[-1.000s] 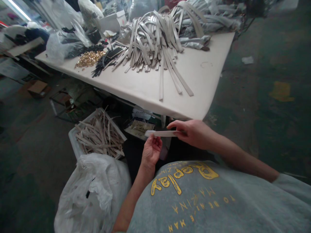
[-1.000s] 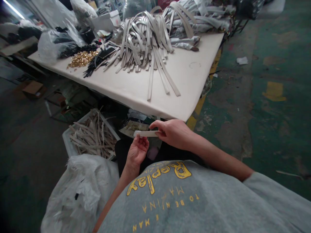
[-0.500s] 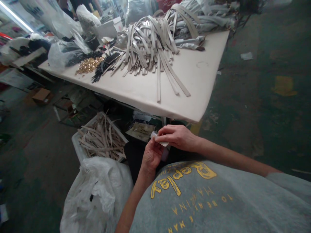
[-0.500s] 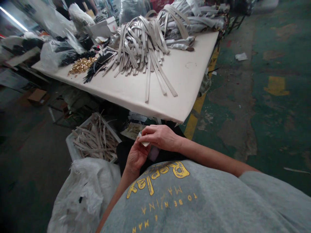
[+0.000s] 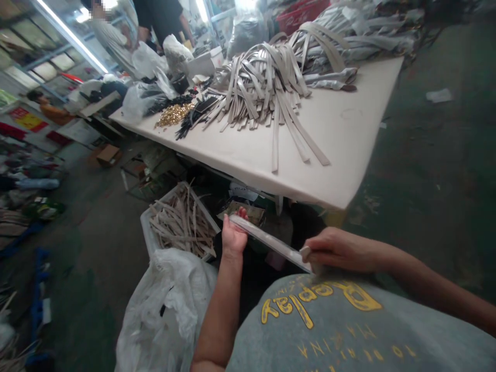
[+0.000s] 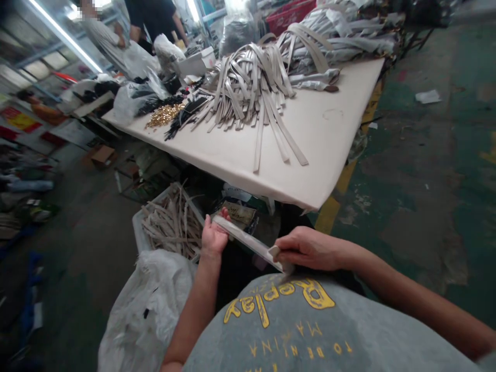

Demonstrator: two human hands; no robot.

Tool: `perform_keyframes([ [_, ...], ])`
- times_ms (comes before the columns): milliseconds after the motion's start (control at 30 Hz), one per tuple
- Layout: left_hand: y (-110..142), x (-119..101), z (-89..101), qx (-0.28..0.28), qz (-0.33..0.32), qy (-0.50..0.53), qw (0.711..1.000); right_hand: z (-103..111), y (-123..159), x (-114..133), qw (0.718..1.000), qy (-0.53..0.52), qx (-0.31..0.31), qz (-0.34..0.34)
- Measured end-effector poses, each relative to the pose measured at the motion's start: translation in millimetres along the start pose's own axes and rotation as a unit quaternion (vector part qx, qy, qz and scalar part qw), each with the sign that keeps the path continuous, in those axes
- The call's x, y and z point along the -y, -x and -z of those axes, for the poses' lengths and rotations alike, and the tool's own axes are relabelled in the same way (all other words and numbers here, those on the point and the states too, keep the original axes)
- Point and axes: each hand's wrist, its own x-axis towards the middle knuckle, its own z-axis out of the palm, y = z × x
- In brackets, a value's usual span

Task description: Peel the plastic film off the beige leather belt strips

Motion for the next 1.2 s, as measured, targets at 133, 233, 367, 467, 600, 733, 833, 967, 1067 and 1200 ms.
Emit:
perform_keyframes([
  [133, -25, -58, -4.4, -0.041, -0.18, -0.005, 0.983, -6, 13, -8, 0.994, -0.01, 0.013, -0.108],
  [233, -26, -74, -3.0, -0.022, -0.277, -0.035, 0.96, -13, 8, -13, 0.991, -0.043, 0.016, -0.125],
  [367, -13, -45, 3.8, 0.048, -0.287, -0.12, 0.949, -9, -19, -16, 0.991, -0.11, -0.047, -0.055],
  [467, 2, -7, 10.6, 0.073, -0.3, -0.202, 0.929, 7, -49, -13, 0.975, -0.152, -0.157, 0.033],
  [600, 24, 30, 18.5, 0.085, -0.297, -0.32, 0.895, 30, -85, 2, 0.951, -0.186, -0.213, 0.126],
  [733, 36, 44, 22.5, 0.109, -0.312, -0.396, 0.857, 38, -106, 19, 0.952, -0.184, -0.179, 0.169],
  [833, 40, 44, 21.1, 0.132, -0.284, -0.386, 0.868, 36, -111, 24, 0.956, -0.126, -0.178, 0.196],
  [967, 46, 37, 5.9, 0.2, -0.222, -0.255, 0.92, 30, -109, 23, 0.97, -0.067, -0.167, 0.165],
  [1067, 56, 37, -9.9, 0.249, -0.223, -0.268, 0.904, 20, -105, 21, 0.976, -0.073, -0.154, 0.136],
  [1200, 67, 49, -13.7, 0.276, -0.185, -0.348, 0.877, 12, -101, 19, 0.967, -0.161, -0.18, 0.077],
])
